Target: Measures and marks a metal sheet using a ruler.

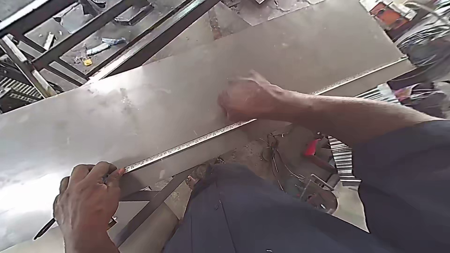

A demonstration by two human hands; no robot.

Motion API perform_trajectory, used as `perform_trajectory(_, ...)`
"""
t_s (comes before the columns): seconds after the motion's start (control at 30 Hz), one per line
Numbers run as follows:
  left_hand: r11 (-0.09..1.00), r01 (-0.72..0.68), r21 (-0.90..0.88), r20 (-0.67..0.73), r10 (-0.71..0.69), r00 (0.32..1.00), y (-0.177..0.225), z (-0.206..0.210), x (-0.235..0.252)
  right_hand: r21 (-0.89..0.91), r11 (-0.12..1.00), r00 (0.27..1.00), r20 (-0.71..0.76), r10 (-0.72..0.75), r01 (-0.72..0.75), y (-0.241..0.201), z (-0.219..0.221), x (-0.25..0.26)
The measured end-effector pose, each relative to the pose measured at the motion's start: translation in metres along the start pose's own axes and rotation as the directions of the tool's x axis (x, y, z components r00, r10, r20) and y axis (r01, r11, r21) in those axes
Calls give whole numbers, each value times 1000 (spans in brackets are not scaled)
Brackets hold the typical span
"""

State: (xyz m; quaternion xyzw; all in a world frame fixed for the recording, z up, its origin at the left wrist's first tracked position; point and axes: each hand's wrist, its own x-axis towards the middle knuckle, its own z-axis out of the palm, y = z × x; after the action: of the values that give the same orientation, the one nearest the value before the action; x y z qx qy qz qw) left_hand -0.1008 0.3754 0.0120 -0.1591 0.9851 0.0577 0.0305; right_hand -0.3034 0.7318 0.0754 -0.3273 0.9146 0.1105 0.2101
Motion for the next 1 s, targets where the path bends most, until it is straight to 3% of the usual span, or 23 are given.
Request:
perform_trajectory(0.1,1000,-16,-2,-21,16,1000,3,-5,3,52,999,999,-29,-13,14,15,-1,3)
perform_trajectory(0.23,1000,4,3,-7,-4,1000,5,-4,0,96,992,988,122,-99,88,10,9,-7)
perform_trajectory(0.4,1000,1,3,-12,-1,1000,5,-4,1,71,985,981,104,-166,159,12,14,-8)
perform_trajectory(0.83,1000,11,-3,9,-11,1000,4,-6,2,80,986,978,136,-159,149,11,10,-2)
perform_trajectory(1.0,1000,0,8,32,0,999,5,-8,4,40,996,996,40,-82,80,3,3,-4)
